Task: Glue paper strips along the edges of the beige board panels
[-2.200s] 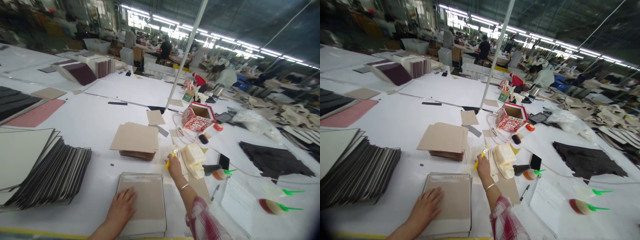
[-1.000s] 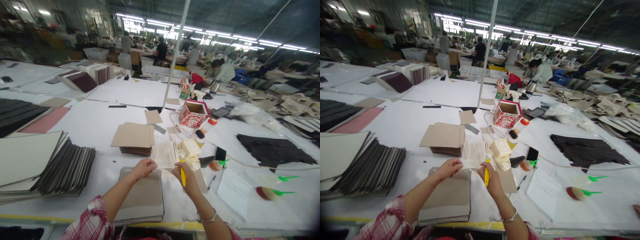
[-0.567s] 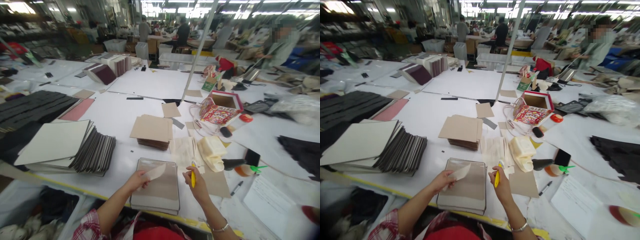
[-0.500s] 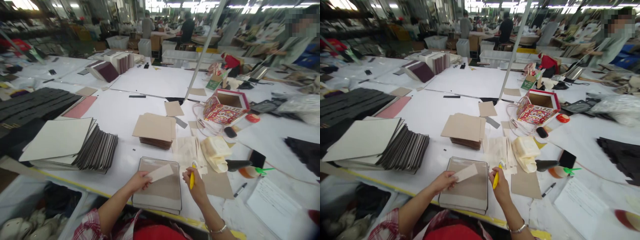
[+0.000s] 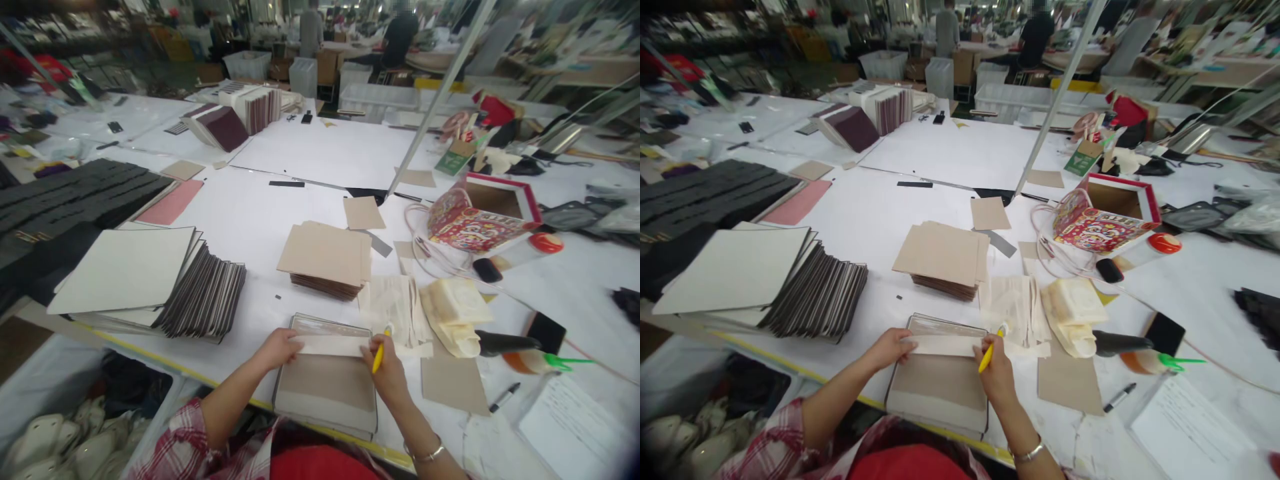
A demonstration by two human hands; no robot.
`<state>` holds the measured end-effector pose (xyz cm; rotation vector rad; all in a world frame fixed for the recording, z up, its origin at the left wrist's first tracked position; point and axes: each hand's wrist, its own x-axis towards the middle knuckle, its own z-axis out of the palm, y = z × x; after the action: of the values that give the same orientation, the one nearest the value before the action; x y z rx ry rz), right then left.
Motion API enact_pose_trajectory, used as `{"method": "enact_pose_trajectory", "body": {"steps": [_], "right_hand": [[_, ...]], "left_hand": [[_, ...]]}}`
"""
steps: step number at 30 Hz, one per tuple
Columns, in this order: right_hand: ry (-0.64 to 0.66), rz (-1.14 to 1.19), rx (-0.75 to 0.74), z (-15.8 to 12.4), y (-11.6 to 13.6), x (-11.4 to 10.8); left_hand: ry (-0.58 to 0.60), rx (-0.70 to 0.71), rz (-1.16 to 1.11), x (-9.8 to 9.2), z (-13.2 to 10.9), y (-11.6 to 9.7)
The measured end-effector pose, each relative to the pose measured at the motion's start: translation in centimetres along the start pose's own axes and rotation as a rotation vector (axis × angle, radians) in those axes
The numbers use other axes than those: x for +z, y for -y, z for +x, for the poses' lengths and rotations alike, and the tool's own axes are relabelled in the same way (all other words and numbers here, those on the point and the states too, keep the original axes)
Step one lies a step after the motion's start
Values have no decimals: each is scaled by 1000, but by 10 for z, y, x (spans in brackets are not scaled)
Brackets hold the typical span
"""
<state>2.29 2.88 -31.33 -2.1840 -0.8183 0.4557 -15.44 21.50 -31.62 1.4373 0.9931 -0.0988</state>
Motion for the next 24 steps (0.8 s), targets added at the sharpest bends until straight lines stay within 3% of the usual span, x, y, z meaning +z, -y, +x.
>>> {"method": "enact_pose_trajectory", "body": {"steps": [3, 9, 15, 24], "right_hand": [[-57, -6, 36, 5, -6, 9], [-128, -61, 56, 13, -15, 19], [-112, -114, 48, 18, -22, 21], [-115, -115, 37, 20, -23, 23]], "left_hand": [[-115, -17, -91, 0, 15, 6], [-260, 24, -40, 4, 31, 18], [-440, 182, 291, 0, 32, 15], [-451, 136, 322, -2, 34, 18]]}}
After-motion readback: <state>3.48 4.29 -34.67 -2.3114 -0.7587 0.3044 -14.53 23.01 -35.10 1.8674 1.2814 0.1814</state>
